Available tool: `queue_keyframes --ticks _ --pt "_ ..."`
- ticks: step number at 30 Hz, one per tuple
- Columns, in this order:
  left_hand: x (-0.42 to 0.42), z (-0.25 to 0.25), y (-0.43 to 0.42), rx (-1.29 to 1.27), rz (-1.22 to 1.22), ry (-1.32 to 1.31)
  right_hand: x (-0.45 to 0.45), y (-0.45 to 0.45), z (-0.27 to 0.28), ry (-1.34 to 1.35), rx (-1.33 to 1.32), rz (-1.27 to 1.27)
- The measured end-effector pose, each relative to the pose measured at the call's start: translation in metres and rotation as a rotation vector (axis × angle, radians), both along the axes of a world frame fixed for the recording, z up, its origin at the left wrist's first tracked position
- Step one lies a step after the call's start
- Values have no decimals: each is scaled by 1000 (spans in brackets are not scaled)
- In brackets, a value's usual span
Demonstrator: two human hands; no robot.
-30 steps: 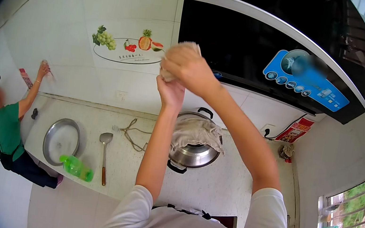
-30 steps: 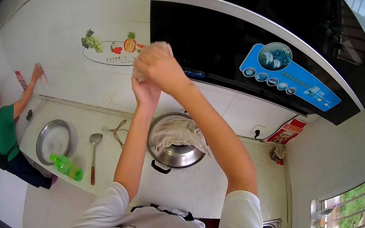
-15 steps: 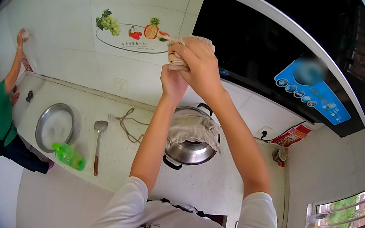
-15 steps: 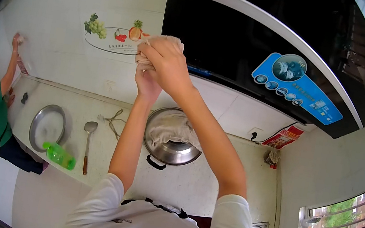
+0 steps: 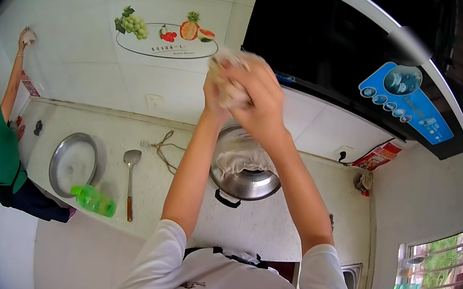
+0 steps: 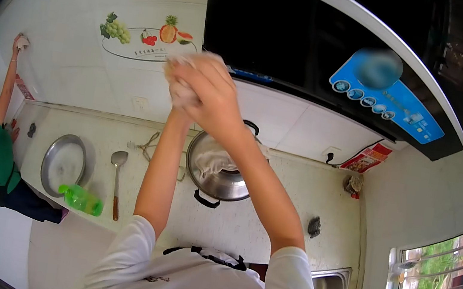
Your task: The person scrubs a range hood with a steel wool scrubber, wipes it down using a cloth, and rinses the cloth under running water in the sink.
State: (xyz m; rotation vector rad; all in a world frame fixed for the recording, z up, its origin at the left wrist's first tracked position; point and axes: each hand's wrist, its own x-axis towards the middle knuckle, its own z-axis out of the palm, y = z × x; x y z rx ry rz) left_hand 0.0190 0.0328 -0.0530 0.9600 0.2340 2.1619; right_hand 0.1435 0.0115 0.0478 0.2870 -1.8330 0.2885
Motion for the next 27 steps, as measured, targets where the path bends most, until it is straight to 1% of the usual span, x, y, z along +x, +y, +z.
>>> queue_keyframes --ticks 1,3,5,6,7,9,10,11,12,13,14,15,16,17,18,19,20,21,22,23,24,25,26,27 --pt "3 1 0 48 74 -52 -11 -2 8 7 35 -9" --pt "10 9 -6 156 -56 -152 -22 12 13 19 66 -28" --pt "21 20 -15 -27 125 -160 -28 31 1 -49 130 -99" --pt "20 18 -14 -38 175 -103 -27 35 -5 -54 151 -97" --pt "17 19 -12 -37 173 -103 -24 40 -10 -55 152 -100" --pt "15 16 -13 -87 55 -52 -9 47 -21 -74 -25 -85" --pt "12 11 -11 -97 55 -57 4 48 -24 -158 -169 -62" --pt "6 9 -7 2 -8 59 17 48 -29 -165 -176 -61" --pt "1 9 -3 109 -71 181 29 46 -32 -167 -443 25" --pt "4 15 -6 113 -68 182 38 41 -32 -164 -705 113" --pt "10 20 -9 49 -66 145 45 35 -33 -167 -702 114" --pt "15 21 -13 -23 -69 102 52 26 -30 -22 -972 329" --pt "18 20 -14 -32 -75 94 58 21 -30 136 -1239 542" --pt "21 17 -16 -255 -6 125 62 21 -33 138 -1250 532" --pt "25 15 -19 -478 61 159 65 21 -36 85 -1310 463" --pt "36 17 -26 -487 55 157 67 21 -37 29 -1366 396" --pt "51 17 -35 -480 94 141 66 18 -37 -27 -1333 369" --pt "66 20 -46 -472 131 129 62 18 -38 -20 -1333 368" --pt "81 19 -60 -381 113 103 59 17 -42 -24 -1247 279" --pt "96 19 -70 -390 107 100 57 15 -46 -33 -1163 188" --pt "110 21 -79 -424 283 264 57 12 -49 -37 -1194 119" --pt "119 21 -82 -451 462 428 59 10 -52 -42 -1197 115" --pt "121 16 -78 -402 563 404 61 8 -55 -75 -1057 19" --pt "120 14 -78 -402 568 399 61 7 -57 -105 -914 -72"
